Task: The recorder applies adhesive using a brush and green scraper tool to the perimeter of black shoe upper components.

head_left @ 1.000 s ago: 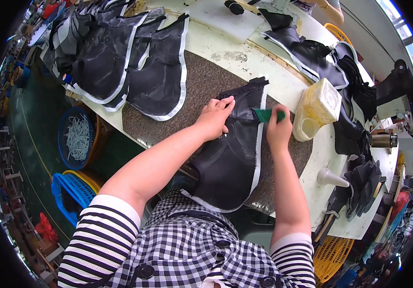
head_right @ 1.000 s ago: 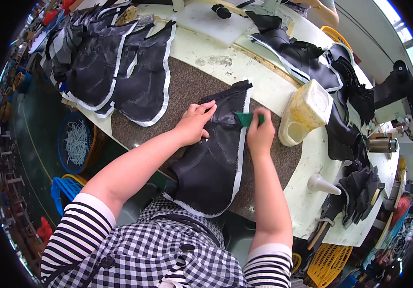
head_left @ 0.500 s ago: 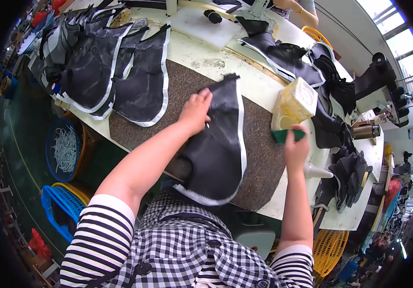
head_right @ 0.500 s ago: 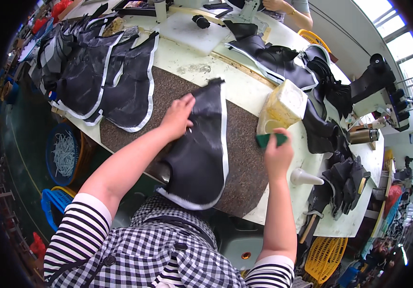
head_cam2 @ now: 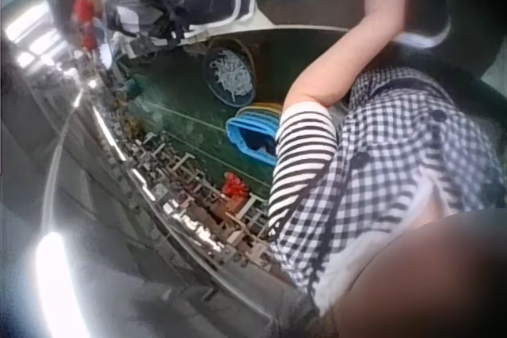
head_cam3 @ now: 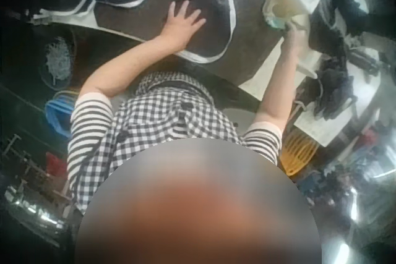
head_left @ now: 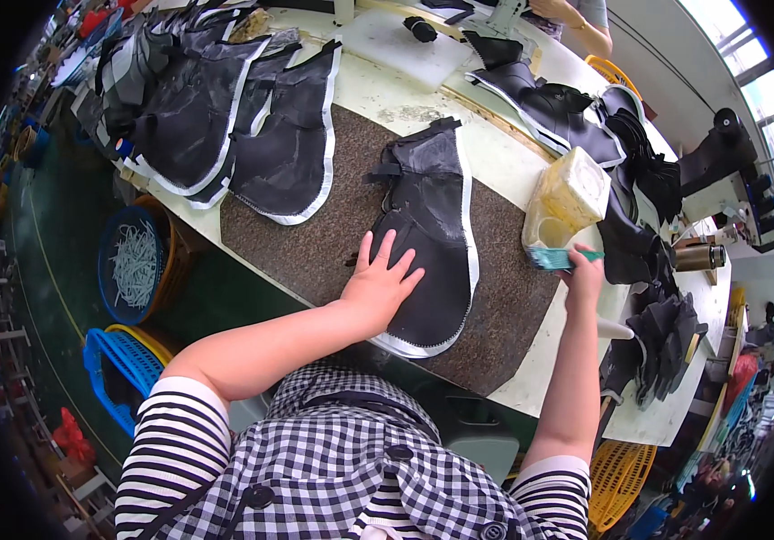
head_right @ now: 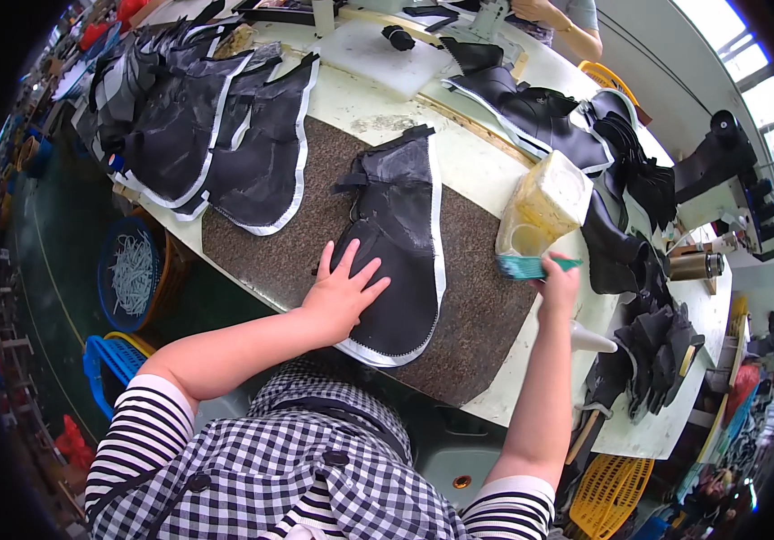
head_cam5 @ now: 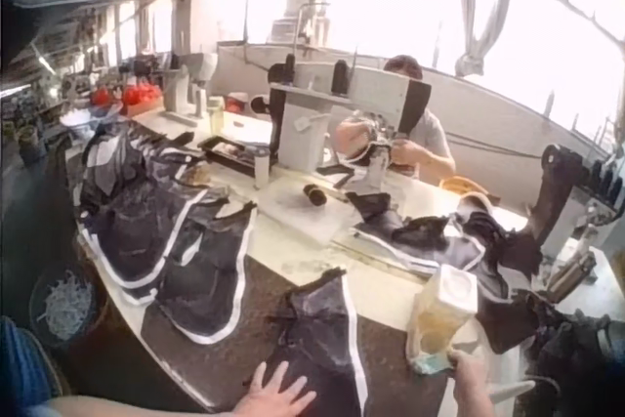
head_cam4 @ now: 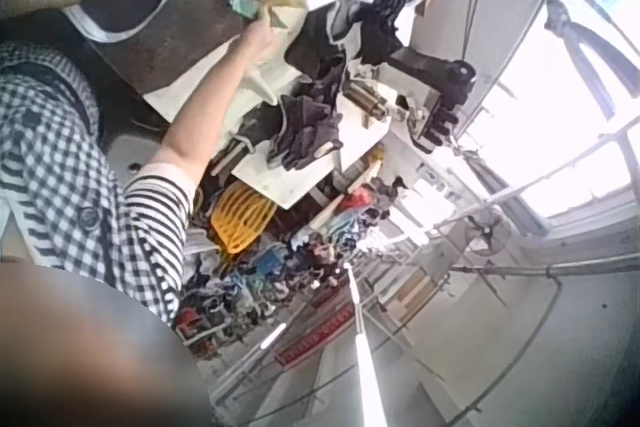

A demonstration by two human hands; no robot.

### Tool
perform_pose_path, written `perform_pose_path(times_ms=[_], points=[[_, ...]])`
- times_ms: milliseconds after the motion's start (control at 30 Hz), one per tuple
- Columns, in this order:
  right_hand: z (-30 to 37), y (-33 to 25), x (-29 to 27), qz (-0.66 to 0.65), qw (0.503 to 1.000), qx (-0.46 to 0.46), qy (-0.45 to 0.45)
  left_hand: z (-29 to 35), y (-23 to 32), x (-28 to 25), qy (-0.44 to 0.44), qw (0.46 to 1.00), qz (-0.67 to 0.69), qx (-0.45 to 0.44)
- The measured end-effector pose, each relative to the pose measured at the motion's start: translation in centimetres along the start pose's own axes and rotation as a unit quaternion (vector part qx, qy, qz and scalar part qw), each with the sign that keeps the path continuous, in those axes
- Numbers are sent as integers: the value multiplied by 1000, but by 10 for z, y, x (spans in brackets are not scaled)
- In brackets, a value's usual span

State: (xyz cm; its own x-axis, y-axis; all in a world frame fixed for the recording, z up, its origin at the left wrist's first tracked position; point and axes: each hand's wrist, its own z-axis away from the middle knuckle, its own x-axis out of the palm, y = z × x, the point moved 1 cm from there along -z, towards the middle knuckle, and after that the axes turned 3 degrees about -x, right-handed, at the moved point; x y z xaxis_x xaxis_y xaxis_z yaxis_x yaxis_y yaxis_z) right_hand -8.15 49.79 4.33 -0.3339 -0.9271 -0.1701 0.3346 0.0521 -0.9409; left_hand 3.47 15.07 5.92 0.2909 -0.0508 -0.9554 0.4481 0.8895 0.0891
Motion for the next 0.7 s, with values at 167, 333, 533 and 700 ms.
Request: perform_pose_path(times_ms=[167,333,533,700], points=[[43,-3,115,90,960,-103,-245,-27,3,12,-61,997,-24,-34],[42,-2,136,204,899,-311,-230,-42,-1,-9,-88,992,-76,39],[99,40,82,251,899,-259,-247,-39,-10,4,-118,991,-47,35],[140,59,81,83,951,-282,-97,-33,-8,-9,-126,990,-58,39]])
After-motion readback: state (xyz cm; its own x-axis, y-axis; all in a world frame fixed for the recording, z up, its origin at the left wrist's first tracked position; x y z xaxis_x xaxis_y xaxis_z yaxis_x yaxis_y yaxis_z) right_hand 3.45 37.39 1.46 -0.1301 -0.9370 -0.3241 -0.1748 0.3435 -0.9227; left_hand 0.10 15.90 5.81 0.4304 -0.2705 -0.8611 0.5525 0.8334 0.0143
